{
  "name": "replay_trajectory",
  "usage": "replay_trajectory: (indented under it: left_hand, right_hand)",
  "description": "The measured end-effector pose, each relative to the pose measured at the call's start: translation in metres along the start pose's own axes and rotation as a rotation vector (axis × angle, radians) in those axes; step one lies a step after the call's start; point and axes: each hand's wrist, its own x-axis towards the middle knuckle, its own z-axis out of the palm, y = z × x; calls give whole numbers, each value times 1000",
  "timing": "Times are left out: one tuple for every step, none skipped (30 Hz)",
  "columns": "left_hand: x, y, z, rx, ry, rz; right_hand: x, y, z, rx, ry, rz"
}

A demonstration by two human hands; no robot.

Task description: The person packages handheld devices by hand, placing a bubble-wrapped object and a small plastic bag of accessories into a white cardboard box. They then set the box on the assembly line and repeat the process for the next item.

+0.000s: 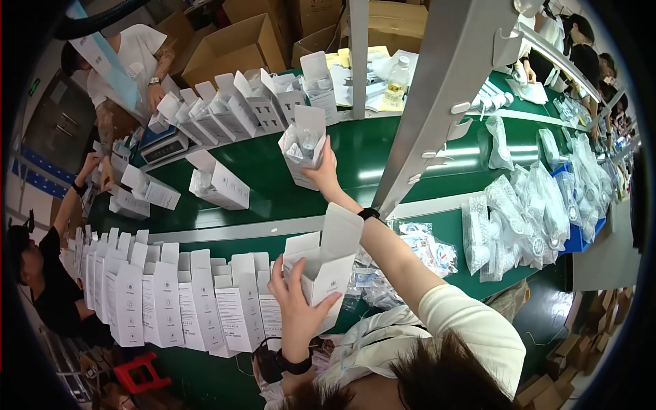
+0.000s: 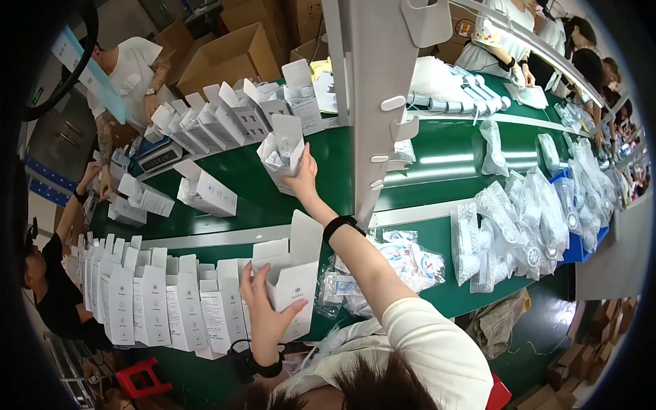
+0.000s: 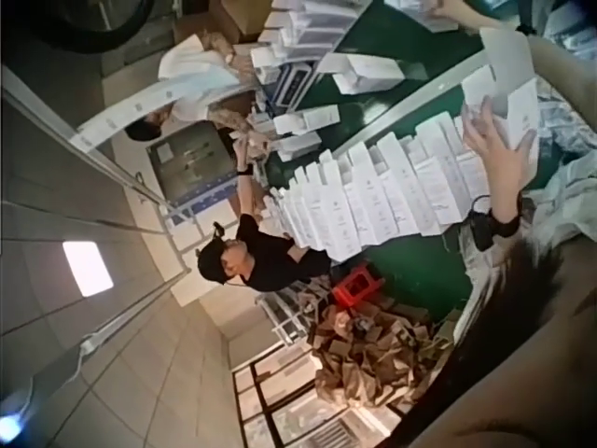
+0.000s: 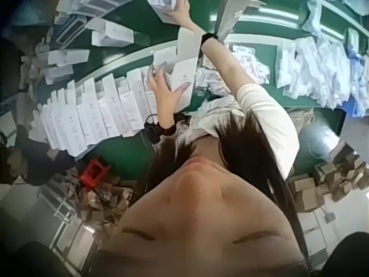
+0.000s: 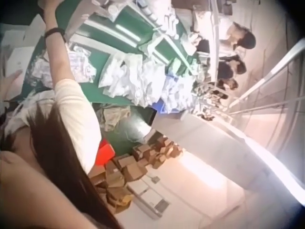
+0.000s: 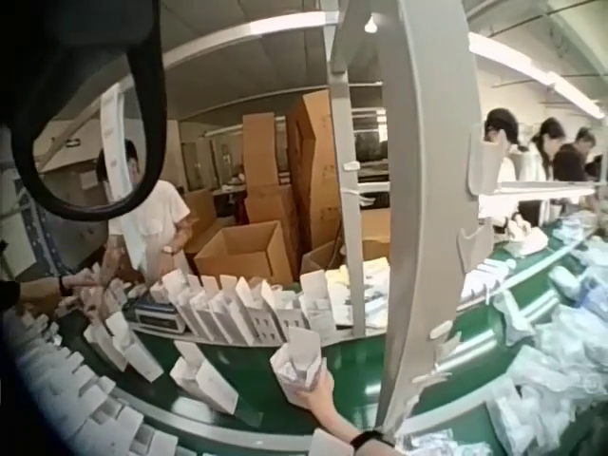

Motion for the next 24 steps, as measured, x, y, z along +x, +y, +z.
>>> replay_trajectory:
  left_hand:
    - [5,-11,17,46,8,-47]
    - [12,-21,32,91,15,-91]
    - [18,-32,47,89,13,-91]
    - [26,-40,61,101,43,-164]
    - [31,-47,72,114,75,-238]
    - [33,-54,77,115,87,-259]
    - [35,-59,82,167,72,-306]
    - [39,-52,90,211,42,-322]
    - [44,-50,96,260,16,-343]
    - [49,-51,99,260,24,-354]
    - [53,-51,101,278,18,-364]
    - [56,-53,102,297,14,-380]
    - [59,-53,104,313,6,-390]
    - [65,-53,107,304,4,-382]
    - [76,-58,111,231,-98,-342]
    - [83,-70,111,167,-187,-329]
    - [90,-78,112,102,-276,-311]
    - [91,-87,111,107,-261,-343]
    - [93,-94,108,82,-315,-374]
    - [95,-101,106,56,-374,-397]
    - [100,-104,108,24,-443,-399]
    - [104,-108,111,23,-446,-395]
    - [99,-118,111,-51,-397,-391]
    - [97,-126,114,-126,-362,-366]
  right_hand:
    - [-11,-8,-3,2,-4,4]
    - [-31,-14,-8,21,-30,14]
    - [-54,-18,-17,36,-53,21]
    - [-82,-8,-32,158,-133,-126]
    - [-109,4,-54,237,-284,-2]
    - [-125,-11,-81,366,-510,350]
    - [-135,-31,-108,462,-576,701]
    - [-136,-28,-145,408,-628,668]
    - [-130,-11,-175,259,-632,639]
    - [-117,-7,-198,188,-546,637]
    - [-99,5,-217,28,-447,644]
    - [-71,21,-230,-144,-409,521]
    - [-43,27,-233,-400,-226,268]
    - [-10,66,-250,-804,-313,104]
    - [22,103,-255,-239,-123,97]
    - [42,109,-243,337,39,80]
    - [48,113,-241,338,30,78]
    - [52,108,-233,96,-129,45]
    - [44,97,-219,-148,-279,3]
    - [44,83,-208,-393,-417,-46]
    - [73,57,-179,-650,-532,-95]
    - [67,44,-188,-909,-645,-141]
    - [60,36,-191,-1158,-784,-208]
    - [58,21,-187,-1417,-901,-265]
